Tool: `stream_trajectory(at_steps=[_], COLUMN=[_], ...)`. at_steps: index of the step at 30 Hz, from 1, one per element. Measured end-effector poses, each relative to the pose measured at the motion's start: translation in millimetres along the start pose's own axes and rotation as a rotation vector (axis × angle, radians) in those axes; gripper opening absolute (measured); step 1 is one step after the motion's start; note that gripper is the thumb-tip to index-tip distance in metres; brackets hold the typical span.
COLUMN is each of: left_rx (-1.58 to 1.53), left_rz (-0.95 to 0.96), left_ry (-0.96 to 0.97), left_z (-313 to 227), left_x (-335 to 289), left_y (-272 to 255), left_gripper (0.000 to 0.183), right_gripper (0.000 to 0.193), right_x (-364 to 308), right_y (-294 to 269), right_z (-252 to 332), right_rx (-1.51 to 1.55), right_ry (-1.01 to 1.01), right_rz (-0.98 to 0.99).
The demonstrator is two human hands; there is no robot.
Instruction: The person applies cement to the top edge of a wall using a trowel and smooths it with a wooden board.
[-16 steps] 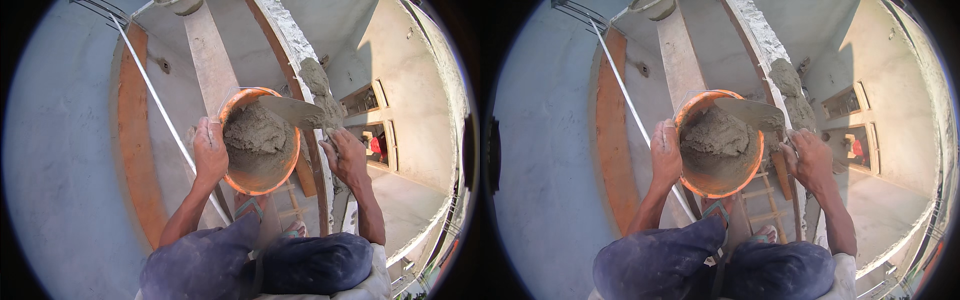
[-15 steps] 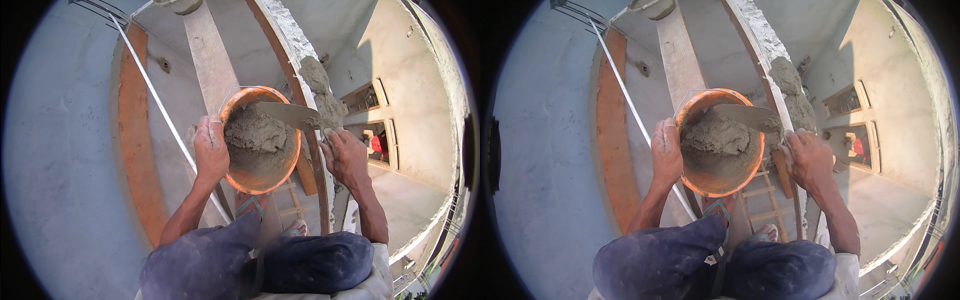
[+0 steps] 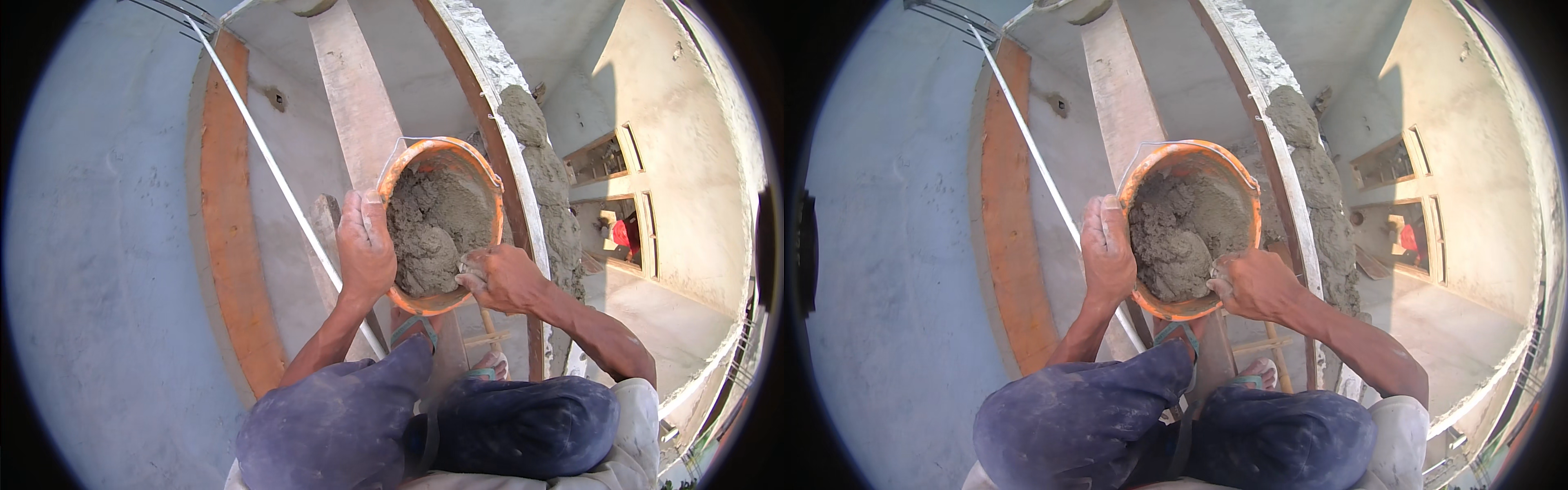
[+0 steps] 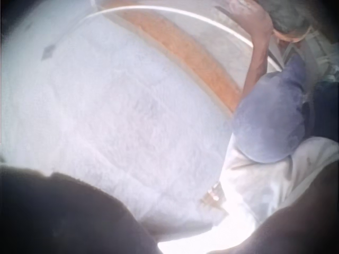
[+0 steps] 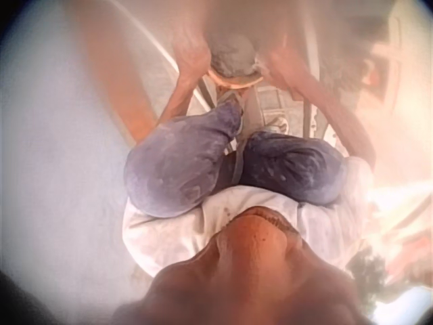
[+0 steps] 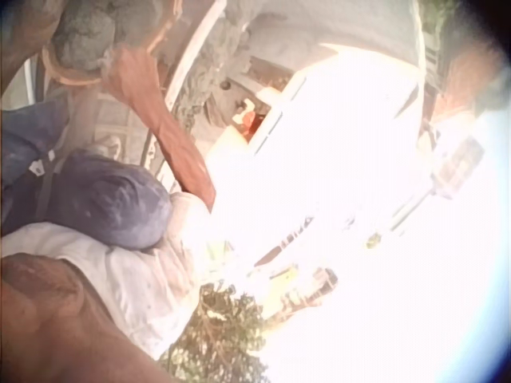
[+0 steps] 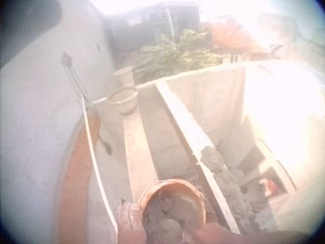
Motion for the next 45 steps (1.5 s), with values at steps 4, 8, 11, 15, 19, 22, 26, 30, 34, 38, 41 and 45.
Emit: stream_trajectory(at_steps=[4,8,11,15,19,22,26,30,34,38,41,45], left_rx=[-0.012,0.012,-0.048,-0.032,-0.054,-0.056,-0.038,-0.024,-0.042,-0.044,-0.037,-0.031], left_rz=[-0.008,0.001,-0.022,-0.016,-0.025,-0.027,-0.013,-0.003,-0.004,-0.009,0.035,0.063], left_ry=[-0.044,-0.104,-0.099,-0.187,-0.169,-0.175,-0.15,-0.1,-0.116,-0.125,-0.13,-0.081], left_z=[7,11,15,34,43,43,30,25,24,22,21,15], left_x=[5,9,17,20,18,16,15,19,15,13,16,15], left_y=[-5,-6,-4,-13,-19,-18,-9,-3,-16,-15,-9,-5], left_gripper=[0.03,0.031,0.035,0.038,0.037,0.036,0.035,0.035,0.032,0.03,0.029,0.028], right_gripper=[0.032,0.029,0.028,0.027,0.023,0.019,0.027,0.032,0.033,0.029,0.025,0.028], right_x=[-17,-23,-28,-30,-17,10,76,158,138,29,-35,-36], right_y=[-6,-13,-20,-46,-76,-113,-161,-156,-135,-121,-112,-89], right_z=[4,3,0,-3,-18,-40,-119,-195,-176,-113,-64,-17], right_rx=[0.225,0.344,0.473,0.536,0.84,0.916,0.448,-0.054,-0.018,0.29,-0.037,-0.451], right_ry=[0.022,0.08,0.118,0.118,0.394,0.283,0.275,0.434,0.321,0.188,-0.044,0.064], right_rz=[-0.016,0.049,0.051,-0.07,-0.087,-0.327,-0.777,-0.886,-0.81,-0.843,-0.84,-0.542])
Point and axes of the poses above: each hand's wrist, its own x-axis towards the middle knuckle, its own y-axis out of the palm, z = x × y, the point moved 6 cm from there along x, towards the middle knuckle, and after that the axes turned 9 degrees about y, right-handed, at the moved point
